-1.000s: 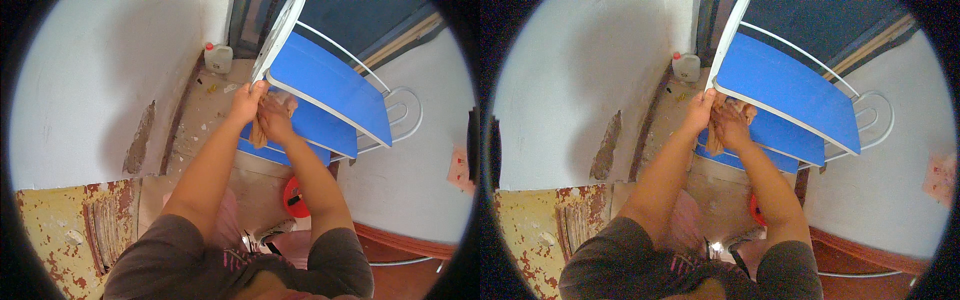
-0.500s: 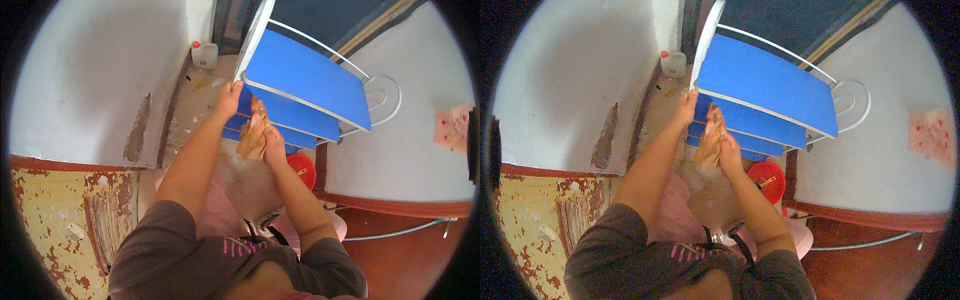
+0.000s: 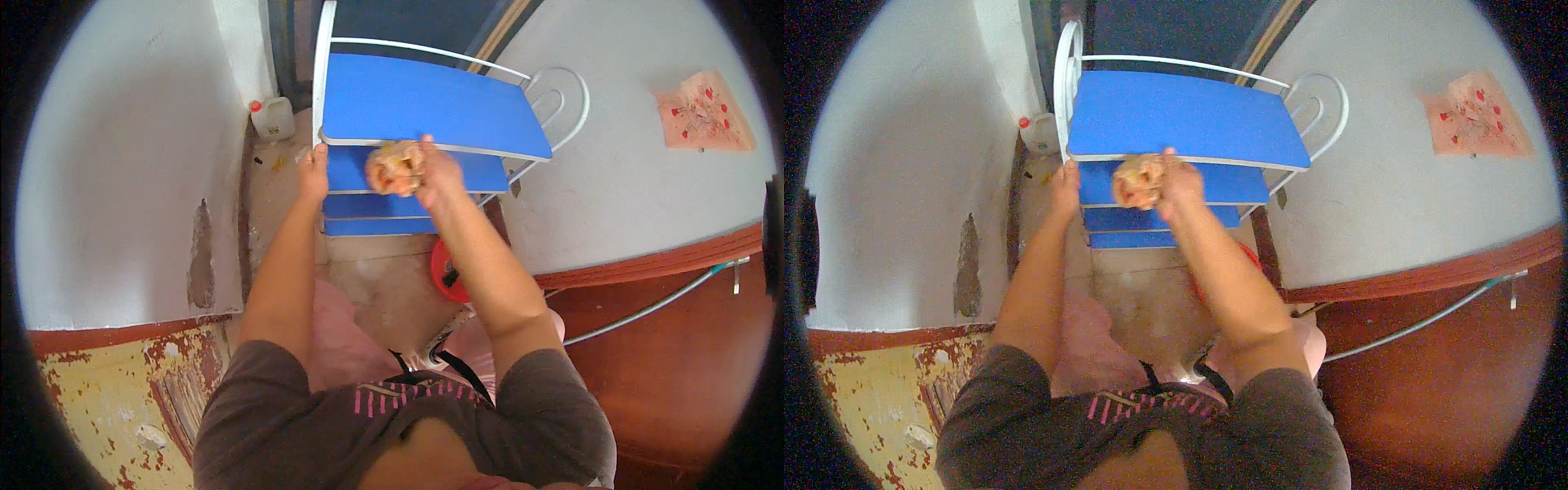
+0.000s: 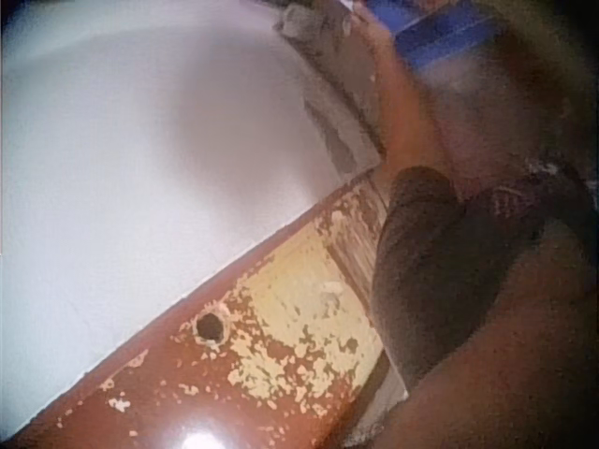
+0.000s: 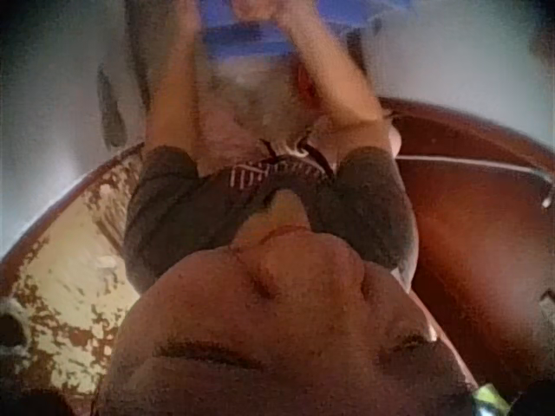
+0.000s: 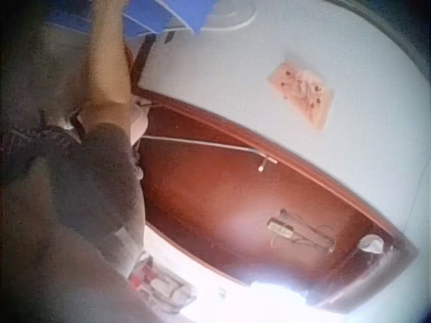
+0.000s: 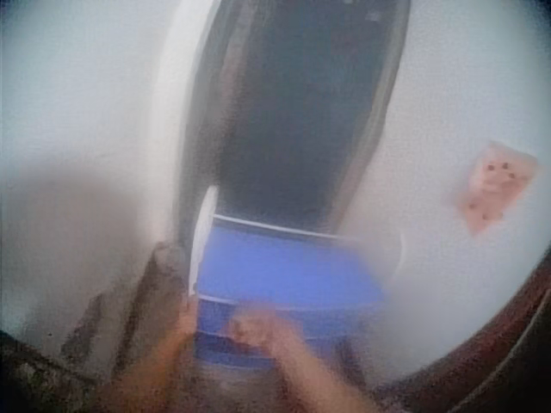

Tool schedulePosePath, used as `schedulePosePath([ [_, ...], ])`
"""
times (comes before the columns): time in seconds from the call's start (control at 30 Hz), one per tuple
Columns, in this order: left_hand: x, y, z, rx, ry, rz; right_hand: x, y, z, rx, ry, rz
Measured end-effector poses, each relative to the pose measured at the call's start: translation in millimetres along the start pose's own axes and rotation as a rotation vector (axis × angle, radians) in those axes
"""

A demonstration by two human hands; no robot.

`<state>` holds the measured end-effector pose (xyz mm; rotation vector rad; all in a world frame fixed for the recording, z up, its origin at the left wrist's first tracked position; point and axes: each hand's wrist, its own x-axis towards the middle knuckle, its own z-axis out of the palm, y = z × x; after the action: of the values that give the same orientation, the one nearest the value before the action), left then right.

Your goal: The person carries a red basin with cleaning supplies into a tiled room and wipes the surfaces of a blue metal shoe rack with a cloth. They repeatedly dip the cloth into the basin and wipe each shelf and the metal frame.

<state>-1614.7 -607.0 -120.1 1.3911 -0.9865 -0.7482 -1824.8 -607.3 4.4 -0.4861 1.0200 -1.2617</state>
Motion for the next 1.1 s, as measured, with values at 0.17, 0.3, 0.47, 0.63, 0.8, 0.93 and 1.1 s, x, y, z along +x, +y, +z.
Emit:
schedulePosePath([
  [0.17, 3.8, 1.3, 14.3, -0.012, 0.014, -0.049, 52.6, -100.6, -125.5, 0.042, 0.240, -0.145],
  [0.3, 17.1, -11.3, 10.9, -0.008, 0.069, 0.041, 27.1, -176.1, -166.2, -0.073, 0.454, -0.391],
  [0.47, 10.9, 0.1, 13.1, 0.013, 0.048, 0.013, 25.7, -228.5, -215.3, -0.050, 0.328, -0.760],
  [0.63, 19.5, 7.2, 16.8, -0.102, 0.050, 0.010, 41.7, -249.7, -193.6, -0.659, 0.173, -0.719],
  [0.8, 28.4, 13.0, 24.9, -0.072, 0.027, 0.021, 105.5, -267.2, -203.8, -0.827, 0.229, -0.692],
  [0.93, 37.3, 17.6, 19.1, -0.091, 0.020, -0.004, 116.0, -263.2, -193.0, -0.821, 0.174, -0.638],
  [1.1, 41.3, 31.9, 27.2, -0.091, 0.067, -0.085, 128.6, -238.0, -215.0, -0.915, 0.194, -0.584],
])
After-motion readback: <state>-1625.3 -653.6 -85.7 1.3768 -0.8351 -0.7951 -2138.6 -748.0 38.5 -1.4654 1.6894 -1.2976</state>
